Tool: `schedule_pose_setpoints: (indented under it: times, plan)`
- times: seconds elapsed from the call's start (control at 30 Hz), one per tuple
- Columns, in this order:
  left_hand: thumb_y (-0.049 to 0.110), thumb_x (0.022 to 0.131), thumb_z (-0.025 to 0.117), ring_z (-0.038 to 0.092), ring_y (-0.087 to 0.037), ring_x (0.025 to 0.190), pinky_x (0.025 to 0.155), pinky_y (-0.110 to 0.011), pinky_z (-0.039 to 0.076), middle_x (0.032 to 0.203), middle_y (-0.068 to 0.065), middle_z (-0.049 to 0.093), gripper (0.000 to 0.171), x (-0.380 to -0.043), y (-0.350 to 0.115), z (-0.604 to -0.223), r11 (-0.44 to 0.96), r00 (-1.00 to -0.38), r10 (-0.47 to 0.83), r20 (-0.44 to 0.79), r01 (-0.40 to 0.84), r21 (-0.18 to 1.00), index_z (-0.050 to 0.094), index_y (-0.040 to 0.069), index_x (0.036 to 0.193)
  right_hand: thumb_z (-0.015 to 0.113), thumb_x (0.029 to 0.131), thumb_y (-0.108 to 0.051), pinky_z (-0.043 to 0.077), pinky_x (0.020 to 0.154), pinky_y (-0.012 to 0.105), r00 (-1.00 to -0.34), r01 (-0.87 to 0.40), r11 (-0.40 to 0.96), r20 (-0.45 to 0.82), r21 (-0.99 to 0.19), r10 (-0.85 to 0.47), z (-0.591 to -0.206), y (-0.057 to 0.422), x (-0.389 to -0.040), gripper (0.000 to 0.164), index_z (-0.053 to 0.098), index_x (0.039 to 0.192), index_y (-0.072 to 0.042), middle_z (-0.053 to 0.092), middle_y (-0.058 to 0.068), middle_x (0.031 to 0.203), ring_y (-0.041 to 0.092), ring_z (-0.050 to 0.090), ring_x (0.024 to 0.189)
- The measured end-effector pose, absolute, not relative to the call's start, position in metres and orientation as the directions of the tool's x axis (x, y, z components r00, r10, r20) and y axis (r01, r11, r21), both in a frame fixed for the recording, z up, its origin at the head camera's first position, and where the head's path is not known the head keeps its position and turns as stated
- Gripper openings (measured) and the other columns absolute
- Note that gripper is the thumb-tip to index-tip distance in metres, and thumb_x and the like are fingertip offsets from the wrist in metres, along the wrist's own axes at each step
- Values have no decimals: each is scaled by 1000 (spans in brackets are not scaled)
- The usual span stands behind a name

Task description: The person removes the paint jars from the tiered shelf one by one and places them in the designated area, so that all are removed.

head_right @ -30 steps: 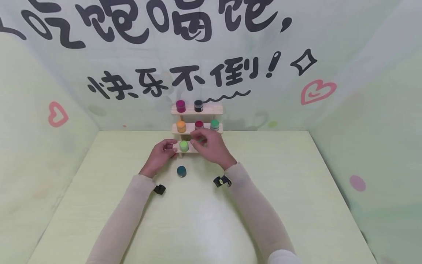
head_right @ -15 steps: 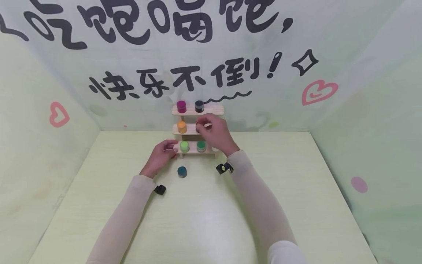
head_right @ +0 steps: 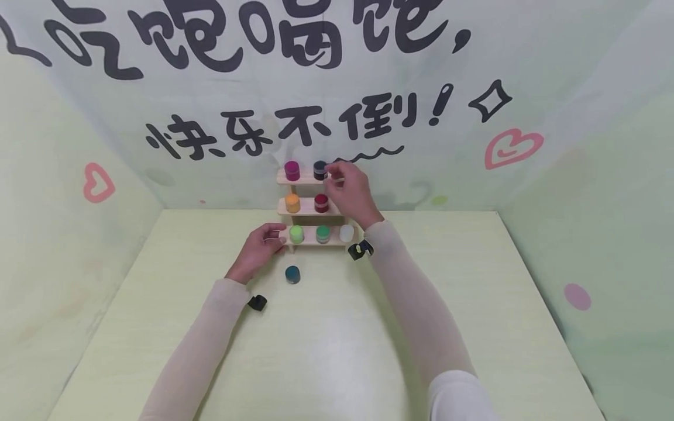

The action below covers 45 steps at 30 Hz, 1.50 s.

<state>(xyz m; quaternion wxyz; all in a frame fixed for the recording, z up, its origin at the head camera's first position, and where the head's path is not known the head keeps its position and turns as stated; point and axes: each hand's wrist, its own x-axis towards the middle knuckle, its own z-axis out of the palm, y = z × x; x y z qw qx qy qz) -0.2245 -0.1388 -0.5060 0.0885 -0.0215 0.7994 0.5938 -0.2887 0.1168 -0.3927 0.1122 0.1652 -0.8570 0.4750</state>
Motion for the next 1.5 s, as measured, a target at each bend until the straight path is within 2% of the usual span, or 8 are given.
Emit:
schedule_pose_setpoints:
  times: [0.2, 0.43, 0.9, 1.3, 1.5]
  plan:
    - [13, 96, 65, 68, -23, 100, 86, -33, 59, 118, -10, 63, 36, -225, -140, -508, 287, -982, 74, -172, -144, 947, 61, 14, 132, 68, 95, -14, 55, 97, 30, -934, -355, 513, 320, -782, -159, -391, 115, -305, 33, 62, 127, -8, 64, 7, 124, 18, 61, 112]
    - [16, 96, 66, 68, -23, 102, 89, -34, 57, 118, -9, 62, 35, -226, -141, -507, 299, -983, 63, -175, -149, 943, 61, 16, 130, 71, 94, -17, 52, 102, 29, -952, -305, 539, 249, -785, -177, -389, 106, -318, 43, 58, 135, -10, 64, 6, 128, 18, 63, 116]
    - [11, 97, 64, 68, -23, 104, 88, -34, 59, 119, -9, 62, 35, -225, -141, -505, 298, -982, 64, -178, -152, 943, 60, 16, 132, 70, 95, -20, 49, 105, 32, -959, -282, 584, 207, -761, -194, -390, 97, -321, 54, 51, 145, -11, 61, 9, 136, 21, 61, 119]
    - [11, 97, 64, 68, -23, 105, 88, -33, 59, 119, -9, 62, 36, -225, -141, -507, 291, -981, 67, -181, -155, 944, 60, 15, 132, 73, 94, -22, 51, 102, 31, -958, -287, 584, 219, -759, -187, -391, 99, -314, 51, 56, 141, -14, 64, 6, 130, 19, 62, 114]
    - [12, 98, 63, 69, -23, 103, 88, -35, 59, 119, -9, 63, 36, -225, -141, -505, 292, -980, 73, -183, -154, 944, 60, 15, 133, 73, 93, -18, 54, 99, 31, -949, -315, 551, 253, -773, -187, -391, 102, -307, 48, 59, 138, -11, 66, 6, 125, 17, 64, 112]
